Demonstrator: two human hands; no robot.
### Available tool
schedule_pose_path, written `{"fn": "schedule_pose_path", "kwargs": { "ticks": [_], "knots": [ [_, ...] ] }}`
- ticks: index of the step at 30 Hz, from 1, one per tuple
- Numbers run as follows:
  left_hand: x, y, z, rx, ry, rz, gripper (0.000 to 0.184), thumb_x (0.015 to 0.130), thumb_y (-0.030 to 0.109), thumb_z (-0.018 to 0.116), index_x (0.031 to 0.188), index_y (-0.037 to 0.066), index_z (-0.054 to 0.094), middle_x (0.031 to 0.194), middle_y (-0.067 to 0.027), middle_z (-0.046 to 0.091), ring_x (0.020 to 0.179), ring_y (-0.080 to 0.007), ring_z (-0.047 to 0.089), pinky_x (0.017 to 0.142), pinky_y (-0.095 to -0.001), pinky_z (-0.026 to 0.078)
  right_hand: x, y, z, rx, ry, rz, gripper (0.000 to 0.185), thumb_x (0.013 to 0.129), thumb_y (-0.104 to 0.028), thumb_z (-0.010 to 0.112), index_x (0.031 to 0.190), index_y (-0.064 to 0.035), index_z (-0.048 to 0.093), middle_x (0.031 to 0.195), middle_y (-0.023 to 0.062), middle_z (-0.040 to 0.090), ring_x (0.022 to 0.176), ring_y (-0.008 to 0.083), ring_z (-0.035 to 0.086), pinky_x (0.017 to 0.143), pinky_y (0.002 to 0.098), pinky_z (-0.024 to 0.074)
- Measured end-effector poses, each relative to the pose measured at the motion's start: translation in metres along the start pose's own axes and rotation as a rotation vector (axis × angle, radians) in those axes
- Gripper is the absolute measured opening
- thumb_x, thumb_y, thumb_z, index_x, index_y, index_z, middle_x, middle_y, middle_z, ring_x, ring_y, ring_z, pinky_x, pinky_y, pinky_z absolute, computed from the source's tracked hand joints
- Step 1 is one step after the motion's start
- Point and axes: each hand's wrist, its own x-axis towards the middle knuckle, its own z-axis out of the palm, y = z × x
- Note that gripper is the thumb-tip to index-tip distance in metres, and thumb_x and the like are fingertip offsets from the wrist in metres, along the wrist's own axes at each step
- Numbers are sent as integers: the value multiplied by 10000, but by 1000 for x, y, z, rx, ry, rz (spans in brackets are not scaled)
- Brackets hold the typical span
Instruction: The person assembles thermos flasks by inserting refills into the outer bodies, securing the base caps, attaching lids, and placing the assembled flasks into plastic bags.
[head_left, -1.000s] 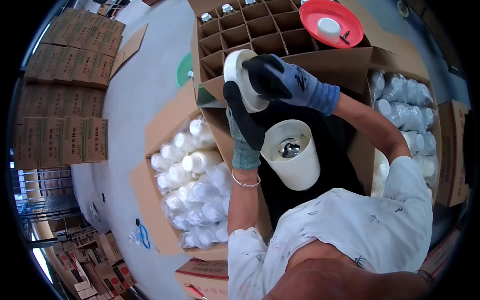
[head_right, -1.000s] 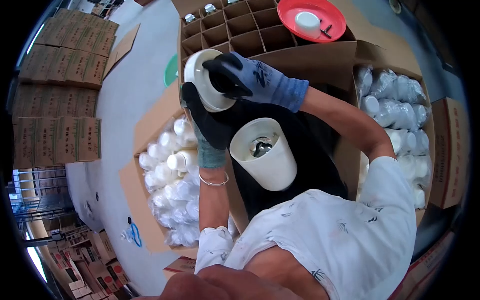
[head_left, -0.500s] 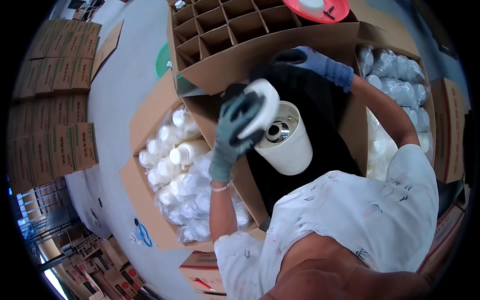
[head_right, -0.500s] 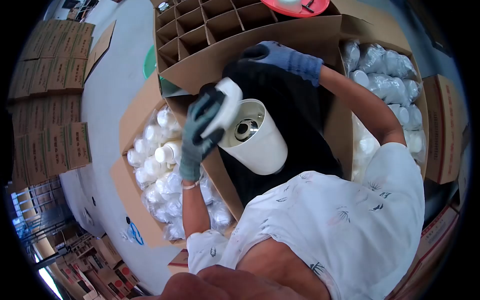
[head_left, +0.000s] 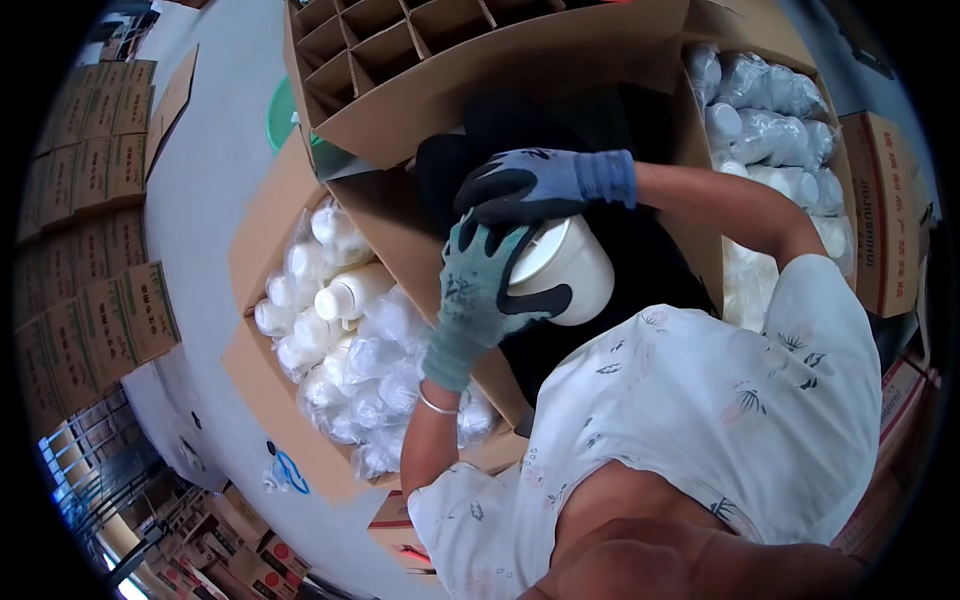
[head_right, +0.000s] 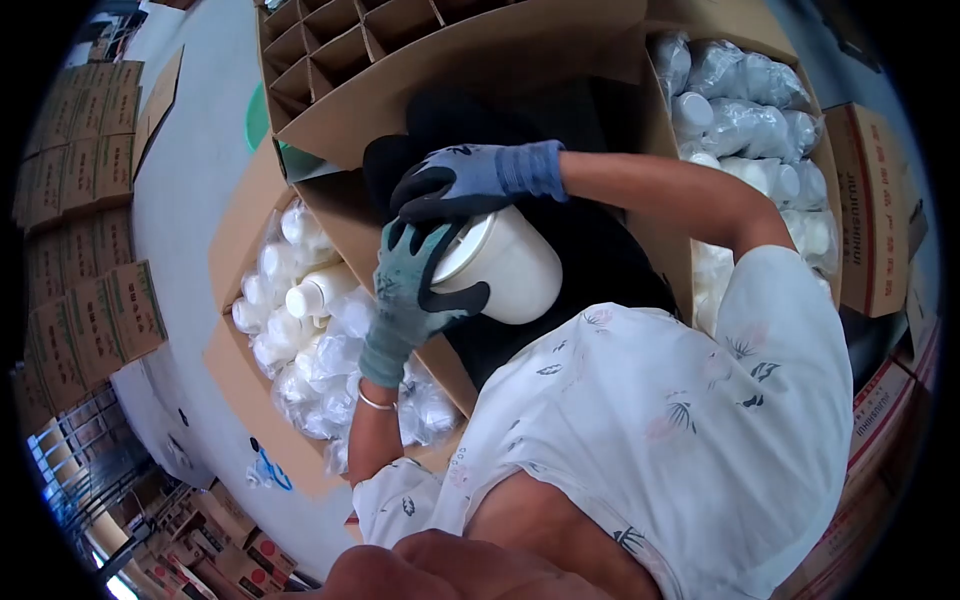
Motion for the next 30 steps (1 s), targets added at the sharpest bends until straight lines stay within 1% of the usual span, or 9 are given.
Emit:
{"fn": "schedule_pose_path", "kwargs": {
  "ticks": [2, 5, 8, 12, 16, 19, 21, 26, 30],
  "knots": [
    [-4, 7, -2, -4, 1, -61, 714, 639, 411, 821, 1259, 131, 601, 1272, -149, 529, 1215, -385, 467, 989, -497, 407, 13, 4, -3, 421, -223, 450, 497, 825, -202, 705, 1277, -68, 549, 1199, 161, 594, 1072, 323, 603, 942, 400, 511],
    [-4, -19, 2, -277, 130, 1, 609, 673, 280, 814, 1210, 86, 604, 1256, -185, 544, 1183, -370, 511, 960, -453, 449, 15, -1, -6, 17, -90, 71, 438, 970, -450, 506, 1125, -59, 632, 1058, 139, 655, 983, 279, 627, 902, 377, 494],
    [7, -26, 9, -262, 277, 18, 669, 659, 237, 827, 1264, 79, 590, 1352, -200, 502, 1232, -387, 494, 956, -443, 467, 19, -30, -25, 340, 40, 626, 459, 925, -281, 633, 1296, -26, 543, 1132, 137, 646, 1050, 232, 621, 941, 362, 504],
    [7, -28, -2, -391, 100, -57, 765, 649, 274, 831, 1339, 93, 557, 1438, -209, 442, 1289, -403, 446, 1026, -455, 413, 16, -41, -27, 319, 305, 604, 516, 914, -298, 662, 1329, -25, 524, 1149, 123, 645, 1054, 190, 614, 931, 327, 499],
    [7, -36, 0, -514, 358, -5, 679, 747, 348, 726, 1341, 82, 533, 1435, -190, 446, 1278, -354, 475, 1048, -411, 411, 25, -56, -37, 646, 624, 321, 475, 919, -298, 661, 1293, -30, 543, 1099, 121, 651, 1044, 203, 617, 937, 345, 502],
    [4, -47, 18, -864, 662, -313, 697, 932, 560, 519, 1423, 83, 391, 1423, -145, 436, 1277, -304, 467, 1065, -425, 411, 33, -62, -49, -7, 562, 34, 639, 833, -238, 731, 1398, -103, 466, 1425, 165, 419, 1286, 293, 460, 1043, 413, 436],
    [23, -21, 2, -503, 756, -197, 711, 932, 561, 523, 1432, 90, 341, 1416, -129, 410, 1281, -299, 442, 1076, -434, 403, 40, -59, -52, -425, 412, -184, 673, 792, -229, 745, 1408, -234, 475, 1486, 178, 338, 1322, 371, 411, 1071, 469, 413],
    [22, -11, -1, -1026, 695, -298, 801, 892, 622, 538, 1465, 117, 297, 1428, -135, 388, 1302, -324, 409, 1085, -481, 379, 50, -57, -50, -940, 144, -183, 695, 775, -318, 702, 1419, -210, 461, 1337, 187, 464, 1183, 321, 498, 953, 427, 484],
    [23, 13, -7, -207, 765, -160, 933, 775, 369, 751, 1477, 55, 224, 1432, -167, 359, 1312, -322, 397, 1116, -445, 322, 63, -58, -69, -995, -6, -221, 698, 778, -350, 672, 1419, -176, 459, 1172, 151, 523, 1006, 291, 555, 761, 373, 539]
  ]
}}
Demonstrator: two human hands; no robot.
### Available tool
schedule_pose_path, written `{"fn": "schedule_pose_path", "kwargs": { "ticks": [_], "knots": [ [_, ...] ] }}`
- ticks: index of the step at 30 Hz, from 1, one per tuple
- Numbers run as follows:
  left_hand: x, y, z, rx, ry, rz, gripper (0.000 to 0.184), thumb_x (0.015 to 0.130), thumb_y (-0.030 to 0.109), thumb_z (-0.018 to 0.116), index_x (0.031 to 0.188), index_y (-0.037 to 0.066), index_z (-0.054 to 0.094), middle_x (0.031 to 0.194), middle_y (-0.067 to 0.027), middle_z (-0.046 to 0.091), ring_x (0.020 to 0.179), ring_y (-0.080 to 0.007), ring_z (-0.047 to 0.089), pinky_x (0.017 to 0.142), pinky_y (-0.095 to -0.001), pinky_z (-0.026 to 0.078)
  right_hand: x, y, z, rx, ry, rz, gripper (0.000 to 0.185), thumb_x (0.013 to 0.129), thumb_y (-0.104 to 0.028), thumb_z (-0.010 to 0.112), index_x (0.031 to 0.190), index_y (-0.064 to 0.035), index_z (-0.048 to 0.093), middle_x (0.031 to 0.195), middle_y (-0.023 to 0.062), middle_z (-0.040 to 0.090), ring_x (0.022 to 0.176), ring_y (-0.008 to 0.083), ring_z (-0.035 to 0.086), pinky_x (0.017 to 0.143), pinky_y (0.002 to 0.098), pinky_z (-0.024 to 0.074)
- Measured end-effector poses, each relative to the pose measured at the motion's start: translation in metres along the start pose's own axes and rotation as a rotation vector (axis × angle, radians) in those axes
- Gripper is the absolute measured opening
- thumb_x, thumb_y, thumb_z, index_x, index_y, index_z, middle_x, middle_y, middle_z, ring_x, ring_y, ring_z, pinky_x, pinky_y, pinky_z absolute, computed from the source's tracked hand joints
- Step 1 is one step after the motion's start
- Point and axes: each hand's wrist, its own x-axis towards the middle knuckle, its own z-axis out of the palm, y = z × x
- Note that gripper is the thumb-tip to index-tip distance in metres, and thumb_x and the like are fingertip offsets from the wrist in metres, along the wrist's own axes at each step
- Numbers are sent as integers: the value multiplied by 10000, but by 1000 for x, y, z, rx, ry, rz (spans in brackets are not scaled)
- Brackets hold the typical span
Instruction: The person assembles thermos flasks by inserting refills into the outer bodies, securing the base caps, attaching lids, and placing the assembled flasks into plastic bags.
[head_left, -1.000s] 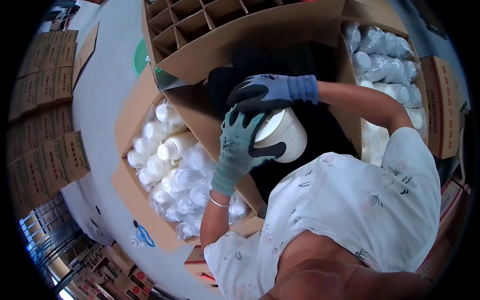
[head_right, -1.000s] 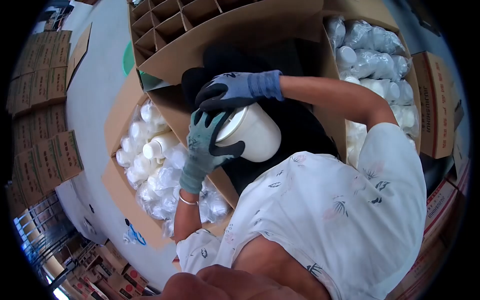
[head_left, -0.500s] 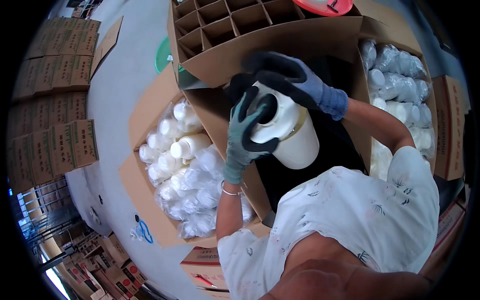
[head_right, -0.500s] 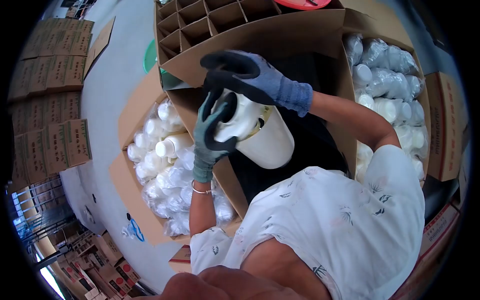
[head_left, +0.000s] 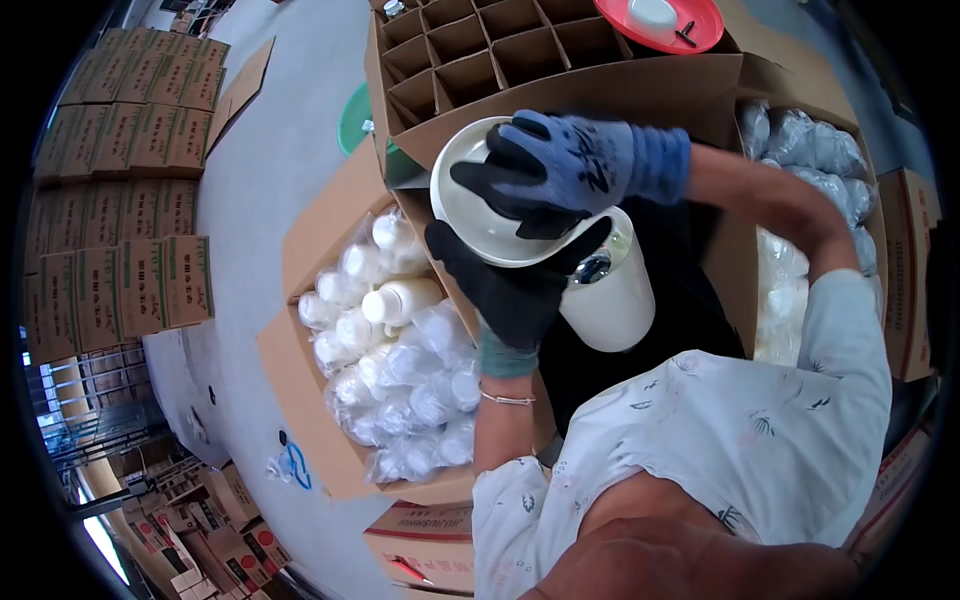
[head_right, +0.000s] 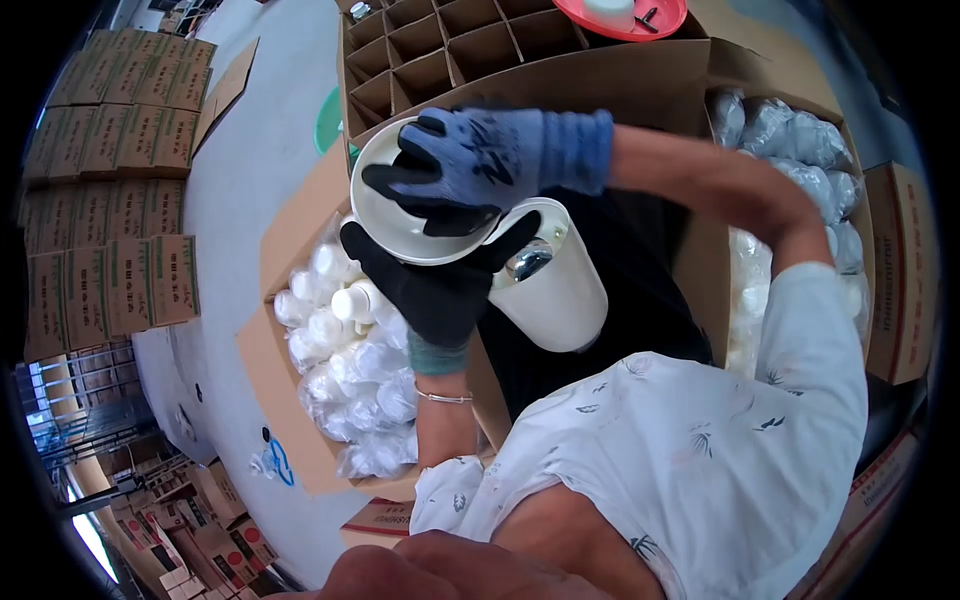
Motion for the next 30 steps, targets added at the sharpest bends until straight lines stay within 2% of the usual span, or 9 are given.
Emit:
{"fn": "schedule_pose_path", "kwargs": {
  "ticks": [2, 7, 9, 13, 16, 20, 23, 27, 30],
  "knots": [
    [3, 17, 5, 151, 41, 117, 1062, 705, 89, 846, 1483, 37, 125, 1445, -177, 308, 1323, -293, 378, 1127, -397, 305, 14, 5, -9, -208, -48, -94, 640, 792, -394, 677, 1351, -144, 492, 1036, 150, 546, 845, 257, 580, 609, 325, 527],
    [14, 3, 29, -884, 288, -163, 895, 787, 135, 777, 1483, 30, 224, 1451, -175, 353, 1325, -281, 393, 1094, -409, 347, 33, 3, -4, 210, 212, 250, 428, 806, -304, 706, 1137, -65, 579, 939, 122, 604, 755, 271, 642, 624, 354, 552],
    [19, -10, 38, -501, 296, -37, 834, 742, 301, 785, 1407, 23, 364, 1414, -209, 415, 1327, -343, 391, 1089, -456, 341, 27, 0, 2, 293, 317, 314, 326, 855, -245, 663, 1087, -22, 610, 1023, 133, 620, 837, 252, 671, 697, 345, 575],
    [67, -2, 14, 338, -31, 556, 862, 611, 407, 854, 1308, 8, 540, 1443, -219, 424, 1314, -448, 385, 1086, -523, 311, -13, 6, 40, 1683, 458, 607, 376, 969, -311, 544, 1206, -21, 573, 1061, 130, 658, 897, 216, 678, 791, 305, 573],
    [73, 5, -3, 383, -526, 675, 778, 603, 469, 839, 1269, 130, 622, 1404, -137, 487, 1322, -385, 404, 1110, -565, 282, -44, 3, 43, 1754, 108, 554, 387, 969, -309, 552, 1226, -20, 558, 1085, 130, 644, 922, 213, 664, 818, 311, 563],
    [77, 12, -4, 317, -648, 790, 683, 652, 550, 755, 1289, 361, 599, 1406, -125, 415, 1317, -457, 350, 1112, -628, 239, -62, 11, 48, 1676, 13, 561, 405, 969, -307, 563, 1253, -20, 538, 1117, 129, 626, 955, 208, 646, 853, 318, 550],
    [81, 6, 3, 287, -428, 538, 805, 572, 530, 809, 1322, 358, 573, 1481, -248, 290, 1360, -489, 270, 1099, -628, 233, -63, 18, 57, 1851, 157, 747, 420, 969, -305, 571, 1273, -20, 523, 1141, 128, 613, 980, 205, 632, 879, 324, 540],
    [49, -13, 25, -212, -327, 115, 975, 625, 352, 817, 1456, 60, 399, 1516, -257, 283, 1425, -429, 219, 1129, -470, 240, -55, 14, 64, 1967, 483, 842, 443, 969, -303, 581, 1300, -19, 502, 1173, 128, 595, 1013, 201, 614, 914, 331, 526],
    [37, -7, 30, -710, -108, -267, 621, 880, 176, 636, 1428, 2, 401, 1405, -218, 449, 1269, -323, 456, 1068, -405, 366, -36, 2, 37, 1293, 497, 683, 540, 924, -338, 634, 1331, -24, 469, 1200, 152, 558, 1032, 250, 603, 914, 357, 528]
  ]
}}
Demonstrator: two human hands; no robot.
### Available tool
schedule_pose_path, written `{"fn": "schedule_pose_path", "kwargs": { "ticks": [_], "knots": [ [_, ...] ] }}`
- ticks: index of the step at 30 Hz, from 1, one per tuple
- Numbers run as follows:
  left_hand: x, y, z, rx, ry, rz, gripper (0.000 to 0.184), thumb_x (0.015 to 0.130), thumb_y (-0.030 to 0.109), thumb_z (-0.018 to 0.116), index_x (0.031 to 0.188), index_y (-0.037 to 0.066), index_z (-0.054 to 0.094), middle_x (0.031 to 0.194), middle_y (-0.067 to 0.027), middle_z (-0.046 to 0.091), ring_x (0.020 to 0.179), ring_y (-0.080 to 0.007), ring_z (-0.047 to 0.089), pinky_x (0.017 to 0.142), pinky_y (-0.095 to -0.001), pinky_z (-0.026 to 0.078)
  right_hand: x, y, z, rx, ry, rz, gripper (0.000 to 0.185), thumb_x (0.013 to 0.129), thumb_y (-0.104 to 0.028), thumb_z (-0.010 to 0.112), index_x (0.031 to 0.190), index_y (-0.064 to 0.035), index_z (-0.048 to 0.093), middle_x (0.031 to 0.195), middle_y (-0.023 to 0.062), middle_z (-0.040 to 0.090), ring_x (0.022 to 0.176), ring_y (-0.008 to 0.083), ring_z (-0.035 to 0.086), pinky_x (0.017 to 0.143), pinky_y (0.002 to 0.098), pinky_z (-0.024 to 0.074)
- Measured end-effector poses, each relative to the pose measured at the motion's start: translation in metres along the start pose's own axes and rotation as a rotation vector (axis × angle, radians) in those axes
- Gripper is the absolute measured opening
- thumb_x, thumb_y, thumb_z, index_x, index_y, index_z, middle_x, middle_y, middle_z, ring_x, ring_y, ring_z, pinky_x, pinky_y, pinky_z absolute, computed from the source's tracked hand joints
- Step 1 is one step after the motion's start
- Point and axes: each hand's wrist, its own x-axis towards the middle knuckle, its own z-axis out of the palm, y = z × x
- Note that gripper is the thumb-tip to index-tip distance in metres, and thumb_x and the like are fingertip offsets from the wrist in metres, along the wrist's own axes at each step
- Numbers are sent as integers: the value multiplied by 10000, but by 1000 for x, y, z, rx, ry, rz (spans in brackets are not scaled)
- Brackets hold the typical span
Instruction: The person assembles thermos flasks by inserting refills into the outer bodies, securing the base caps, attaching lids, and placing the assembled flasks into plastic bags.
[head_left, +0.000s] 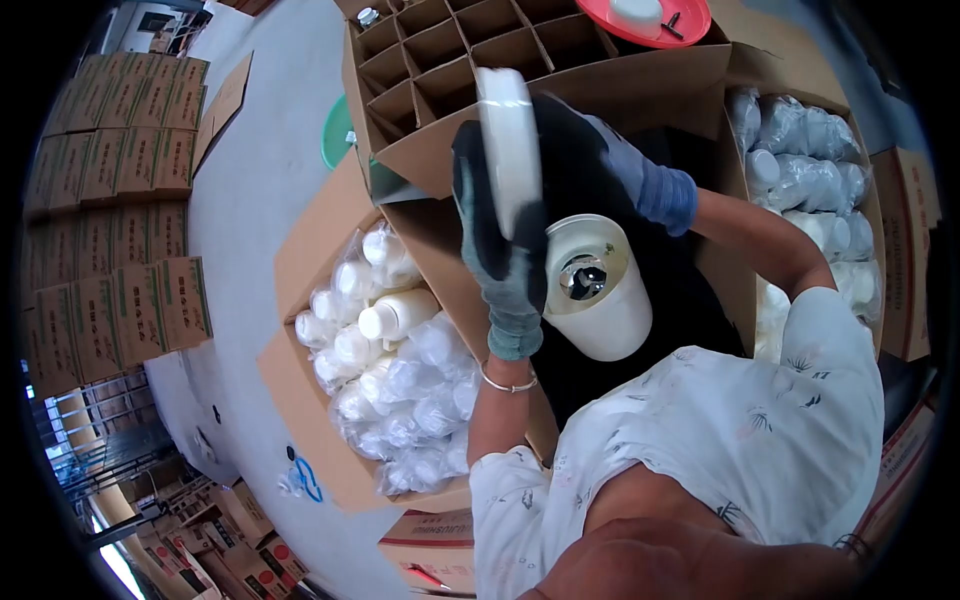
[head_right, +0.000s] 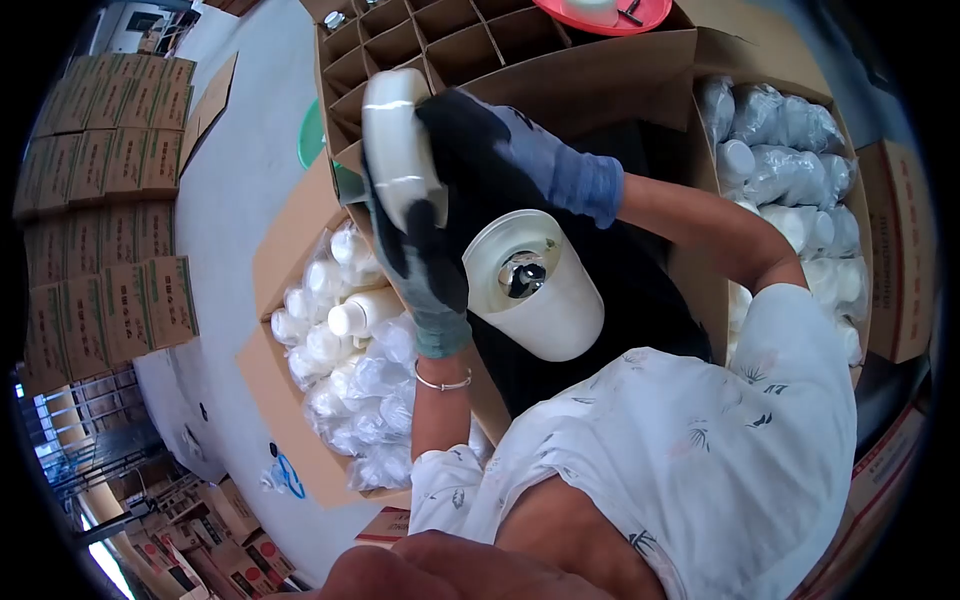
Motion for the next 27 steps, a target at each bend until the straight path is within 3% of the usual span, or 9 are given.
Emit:
{"fn": "schedule_pose_path", "kwargs": {
  "ticks": [1, 3, 6, 12, 17, 18, 20, 23, 27],
  "knots": [
    [-3, 0, 2, -318, 112, -109, 514, 955, 163, 570, 1409, -18, 410, 1353, -200, 503, 1180, -283, 544, 1030, -380, 420, 3, -14, 4, -322, 28, -136, 628, 879, -374, 682, 1348, -29, 445, 1211, 176, 529, 1035, 302, 602, 895, 380, 536],
    [-6, -7, -5, -166, 86, -126, 494, 990, 288, 521, 1386, 18, 405, 1301, -142, 527, 1152, -237, 549, 1004, -373, 455, 8, -18, 1, -766, 53, -312, 842, 744, -459, 779, 1395, -85, 398, 1210, 194, 502, 1012, 346, 609, 848, 412, 551],
    [-15, -7, -2, -82, 32, -107, 498, 984, 288, 524, 1397, 44, 390, 1322, -130, 508, 1183, -231, 527, 1003, -371, 454, 4, -10, -14, -1097, -25, -531, 796, 761, -398, 756, 1387, -40, 418, 1159, 175, 549, 971, 320, 618, 823, 383, 544],
    [-30, -39, -13, 669, 12, 389, 551, 920, 85, 633, 1396, -24, 377, 1276, -159, 514, 1118, -223, 534, 956, -346, 450, 10, -19, 1, -824, 62, -536, 782, 796, -360, 745, 1415, -59, 375, 1095, 156, 564, 847, 291, 657, 716, 358, 571],
    [-32, -51, -4, 104, 205, 171, 626, 897, 80, 644, 1421, -24, 317, 1261, -158, 505, 1120, -262, 539, 961, -389, 453, 12, -34, 29, -575, 157, -470, 756, 825, -355, 723, 1427, -67, 367, 1048, 143, 561, 847, 289, 625, 759, 370, 549],
    [-37, -51, -5, 359, 247, 326, 659, 870, 86, 673, 1421, -20, 327, 1274, -164, 497, 1134, -276, 532, 971, -399, 448, 18, -37, 32, -719, 183, -611, 783, 800, -356, 742, 1429, -73, 370, 1070, 145, 558, 826, 305, 629, 725, 369, 545],
    [-40, -23, 3, 875, 316, 624, 726, 816, 99, 732, 1420, -11, 346, 1300, -176, 479, 1163, -305, 517, 992, -419, 436, 13, -46, 27, -778, 15, -339, 695, 796, -322, 734, 1369, -38, 462, 1176, 144, 582, 901, 297, 631, 821, 333, 518],
    [-36, -13, 13, 332, 323, 309, 822, 727, 148, 805, 1418, 9, 383, 1359, -208, 450, 1206, -379, 489, 1026, -456, 403, 22, -51, 27, -663, 14, -392, 790, 782, -358, 753, 1415, -63, 384, 988, 173, 602, 772, 354, 625, 693, 375, 549],
    [9, 25, 13, 915, 30, 755, 789, 662, 308, 836, 1349, 71, 528, 1392, -188, 474, 1274, -400, 443, 1080, -515, 315, 4, 22, 22, -101, 106, -427, 685, 775, -277, 791, 1343, -57, 477, 1191, 136, 624, 1113, 207, 596, 981, 350, 487]
  ]
}}
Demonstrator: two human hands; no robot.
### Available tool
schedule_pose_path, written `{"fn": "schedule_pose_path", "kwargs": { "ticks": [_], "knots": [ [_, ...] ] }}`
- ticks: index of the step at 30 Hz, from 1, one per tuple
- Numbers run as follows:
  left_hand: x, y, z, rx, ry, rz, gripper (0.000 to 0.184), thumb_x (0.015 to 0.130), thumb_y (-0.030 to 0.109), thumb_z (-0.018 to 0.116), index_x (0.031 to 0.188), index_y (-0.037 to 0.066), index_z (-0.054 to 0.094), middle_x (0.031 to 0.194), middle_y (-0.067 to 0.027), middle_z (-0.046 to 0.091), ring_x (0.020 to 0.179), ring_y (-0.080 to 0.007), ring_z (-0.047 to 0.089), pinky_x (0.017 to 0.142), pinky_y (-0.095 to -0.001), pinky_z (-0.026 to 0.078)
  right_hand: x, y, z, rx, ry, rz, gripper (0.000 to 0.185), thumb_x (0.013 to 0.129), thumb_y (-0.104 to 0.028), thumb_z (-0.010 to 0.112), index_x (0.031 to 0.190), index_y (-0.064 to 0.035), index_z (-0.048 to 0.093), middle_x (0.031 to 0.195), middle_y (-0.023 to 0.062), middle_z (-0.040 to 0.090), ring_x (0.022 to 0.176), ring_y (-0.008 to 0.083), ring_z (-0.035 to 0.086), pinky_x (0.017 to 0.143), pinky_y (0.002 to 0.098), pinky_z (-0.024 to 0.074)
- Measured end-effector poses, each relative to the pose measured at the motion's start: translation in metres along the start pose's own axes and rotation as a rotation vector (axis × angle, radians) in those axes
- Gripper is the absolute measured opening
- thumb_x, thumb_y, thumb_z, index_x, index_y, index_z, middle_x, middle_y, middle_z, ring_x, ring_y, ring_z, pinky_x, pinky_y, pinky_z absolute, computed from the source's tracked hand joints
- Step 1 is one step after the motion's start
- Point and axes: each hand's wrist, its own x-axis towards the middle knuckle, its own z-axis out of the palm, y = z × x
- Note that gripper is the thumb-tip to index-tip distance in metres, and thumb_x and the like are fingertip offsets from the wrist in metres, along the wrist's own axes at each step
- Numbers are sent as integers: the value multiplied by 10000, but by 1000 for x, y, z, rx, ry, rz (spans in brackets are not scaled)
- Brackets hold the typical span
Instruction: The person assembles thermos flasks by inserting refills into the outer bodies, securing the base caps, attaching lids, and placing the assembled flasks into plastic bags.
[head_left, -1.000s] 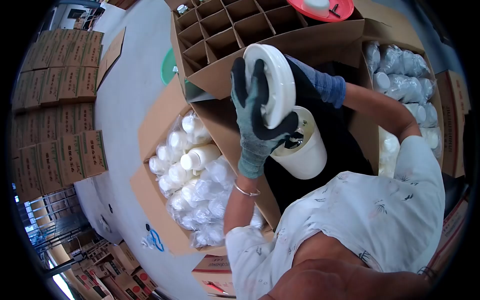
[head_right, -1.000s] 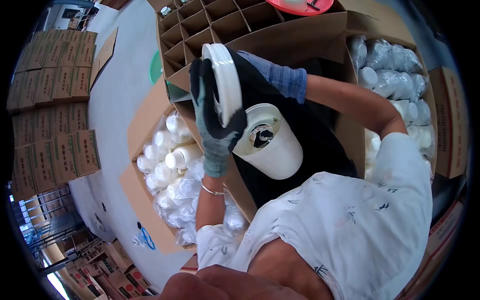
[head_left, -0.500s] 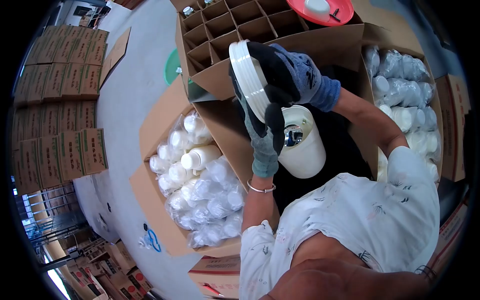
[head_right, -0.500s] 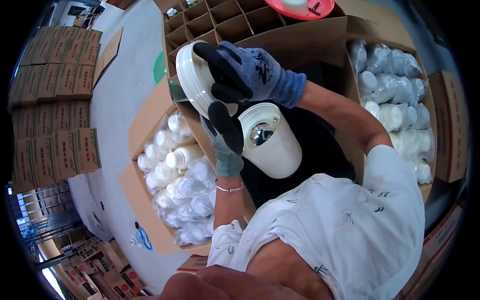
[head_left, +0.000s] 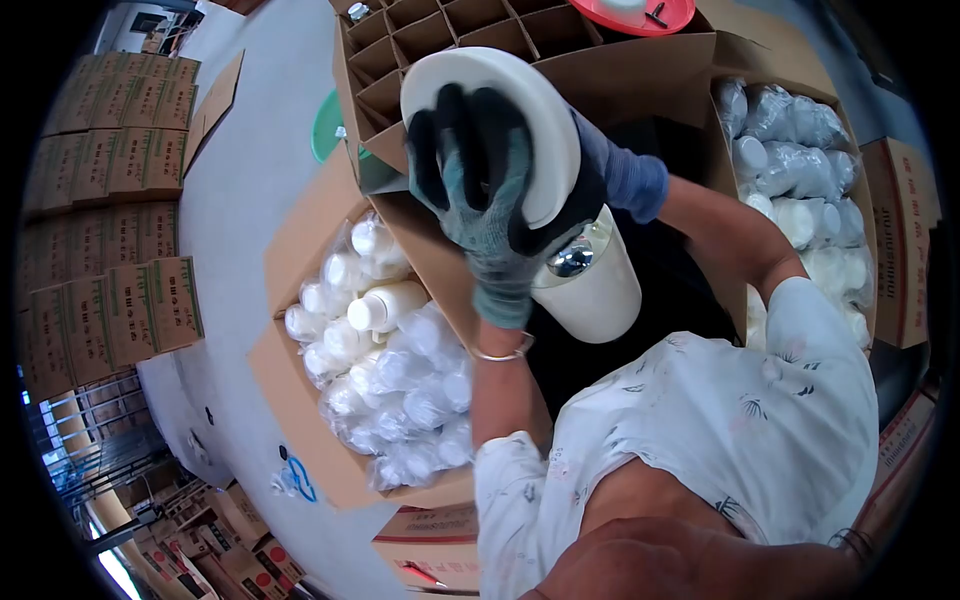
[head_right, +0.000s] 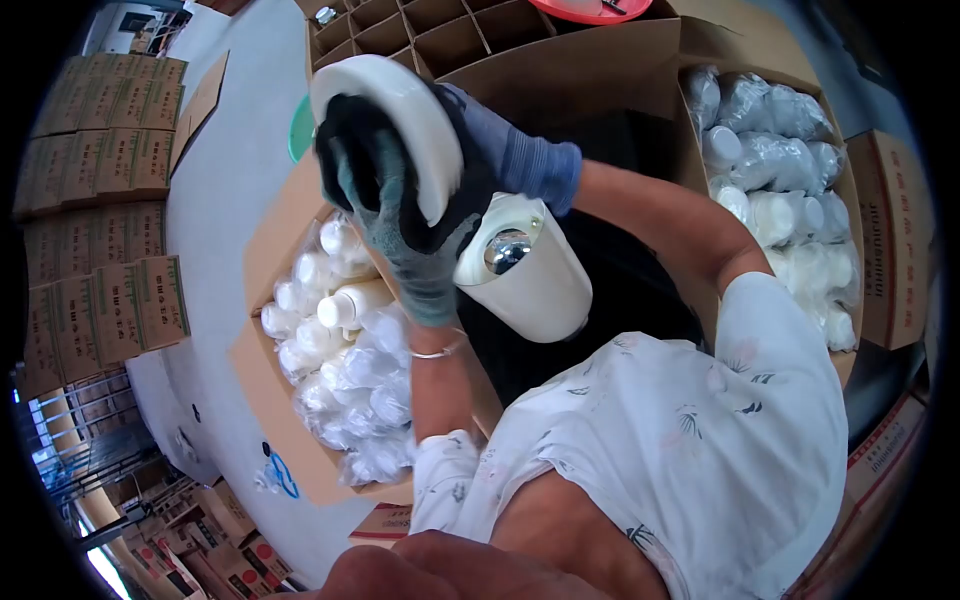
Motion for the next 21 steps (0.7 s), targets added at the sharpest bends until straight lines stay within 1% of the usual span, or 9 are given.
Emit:
{"fn": "schedule_pose_path", "kwargs": {
  "ticks": [3, 5, 9, 10, 13, 17, 19, 20, 21],
  "knots": [
    [-2, -26, -12, -35, -256, 165, 735, 641, 424, 835, 1274, 122, 614, 1388, -108, 522, 1299, -400, 442, 1089, -525, 321, -15, -21, -25, 375, -136, 586, 659, 758, -206, 797, 1324, -40, 503, 1238, 166, 586, 1195, 249, 541, 991, 374, 461],
    [-4, -37, -20, -176, -397, 125, 694, 629, 398, 843, 1236, 128, 644, 1344, -92, 564, 1280, -389, 465, 1081, -513, 346, -27, -26, -47, 305, -336, 642, 622, 770, -201, 790, 1308, -38, 525, 1259, 168, 573, 1210, 260, 528, 989, 383, 456],
    [-49, -50, -28, -419, -603, -97, 630, 605, 319, 855, 1178, 128, 679, 1282, -105, 611, 1201, -347, 543, 1015, -458, 436, -52, 14, -121, -815, -668, 358, 432, 895, -231, 681, 1267, -38, 576, 1232, 131, 600, 1118, 229, 571, 940, 354, 487],
    [-68, -55, -21, -456, -652, -70, 637, 604, 335, 853, 1176, 116, 679, 1276, -102, 618, 1177, -321, 565, 991, -447, 453, -16, -16, -112, -425, -481, 1015, 402, 950, -221, 607, 1294, -19, 552, 1224, 122, 604, 1107, 214, 586, 951, 320, 484],
    [-73, -51, -10, -543, -706, -84, 604, 642, 374, 830, 1161, 101, 681, 1233, -93, 640, 1173, -331, 567, 973, -432, 460, -53, 4, -105, -3, -177, 836, 417, 904, -281, 671, 1240, -45, 603, 1122, 136, 651, 1012, 264, 630, 964, 324, 493],
    [-71, -44, -11, -540, -750, -61, 652, 639, 445, 813, 1170, 96, 667, 1232, -123, 620, 1171, -362, 547, 1016, -478, 411, -40, -35, -35, -36, -373, 977, 383, 937, -339, 611, 1226, -87, 615, 1180, 145, 627, 1089, 258, 592, 958, 352, 490],
    [-86, -38, -22, -500, -757, -117, 703, 618, 482, 811, 1184, 96, 654, 1237, -144, 600, 1173, -385, 530, 1039, -507, 380, -57, -21, -19, -350, -688, 420, 383, 951, -387, 562, 1198, -100, 622, 1174, 142, 625, 1090, 275, 582, 927, 365, 494],
    [-94, -36, -27, -452, -789, -126, 805, 581, 507, 815, 1244, 99, 607, 1263, -166, 556, 1185, -409, 497, 1064, -536, 338, -59, -14, -13, -501, -705, 22, 404, 955, -414, 535, 1157, -79, 633, 1142, 135, 636, 1046, 291, 598, 907, 370, 496],
    [-97, -31, -31, -421, -800, -153, 828, 572, 509, 815, 1257, 99, 594, 1273, -168, 547, 1196, -413, 486, 1067, -537, 333, -59, -8, -11, -364, -741, 127, 410, 954, -416, 532, 1150, -72, 636, 1133, 137, 639, 1033, 288, 604, 908, 369, 495]
  ]
}}
